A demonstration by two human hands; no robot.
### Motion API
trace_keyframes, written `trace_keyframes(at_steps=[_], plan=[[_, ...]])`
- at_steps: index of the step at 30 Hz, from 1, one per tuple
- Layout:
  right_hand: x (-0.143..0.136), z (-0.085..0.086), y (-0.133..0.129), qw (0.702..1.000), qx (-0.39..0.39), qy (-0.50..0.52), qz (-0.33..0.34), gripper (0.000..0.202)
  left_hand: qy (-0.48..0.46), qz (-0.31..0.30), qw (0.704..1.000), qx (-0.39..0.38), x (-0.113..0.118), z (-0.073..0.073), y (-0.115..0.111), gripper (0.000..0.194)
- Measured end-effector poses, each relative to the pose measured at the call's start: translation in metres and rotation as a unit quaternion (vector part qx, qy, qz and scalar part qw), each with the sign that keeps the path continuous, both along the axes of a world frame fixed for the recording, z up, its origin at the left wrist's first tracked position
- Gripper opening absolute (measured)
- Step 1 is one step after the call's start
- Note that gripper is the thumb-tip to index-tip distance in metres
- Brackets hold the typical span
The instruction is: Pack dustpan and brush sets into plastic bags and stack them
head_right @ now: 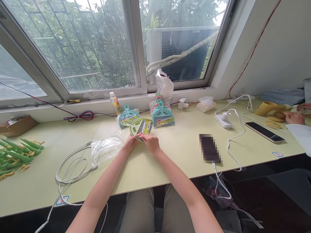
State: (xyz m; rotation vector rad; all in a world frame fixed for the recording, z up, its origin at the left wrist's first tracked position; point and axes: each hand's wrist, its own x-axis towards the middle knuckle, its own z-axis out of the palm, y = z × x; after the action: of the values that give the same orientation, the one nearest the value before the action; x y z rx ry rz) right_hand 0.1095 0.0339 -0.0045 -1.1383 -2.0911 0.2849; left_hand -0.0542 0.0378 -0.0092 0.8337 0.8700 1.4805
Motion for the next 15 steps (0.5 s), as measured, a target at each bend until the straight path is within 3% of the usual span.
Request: trace_keyframes(at_steps=[5, 8, 11, 13, 15], plan=[[0.001, 0.002, -0.001, 0.999, -0.028, 0.045, 0.009, 0.024, 0.023, -0.010, 1.000, 0.012, 0.000, -0.002, 0.000, 0.074], [0.007, 0.001, 0.008, 0.979, -0.041, 0.194, -0.042, 0.027, 0.027, -0.004, 1.000, 0.001, -0.001, 0.001, 0.000, 0.075], [0.014, -0.002, 0.023, 0.924, -0.129, 0.354, -0.065, 0.043, 0.035, -0.002, 0.999, -0.015, -0.002, 0.003, -0.001, 0.075], [0.017, -0.005, 0.032, 0.871, -0.258, 0.418, -0.018, 0.050, 0.051, -0.019, 0.998, -0.019, -0.002, 0.003, -0.002, 0.075], [0.019, -0.010, 0.037, 0.814, -0.368, 0.448, 0.033, 0.040, 0.077, -0.039, 0.996, -0.021, -0.002, 0.002, -0.003, 0.077]])
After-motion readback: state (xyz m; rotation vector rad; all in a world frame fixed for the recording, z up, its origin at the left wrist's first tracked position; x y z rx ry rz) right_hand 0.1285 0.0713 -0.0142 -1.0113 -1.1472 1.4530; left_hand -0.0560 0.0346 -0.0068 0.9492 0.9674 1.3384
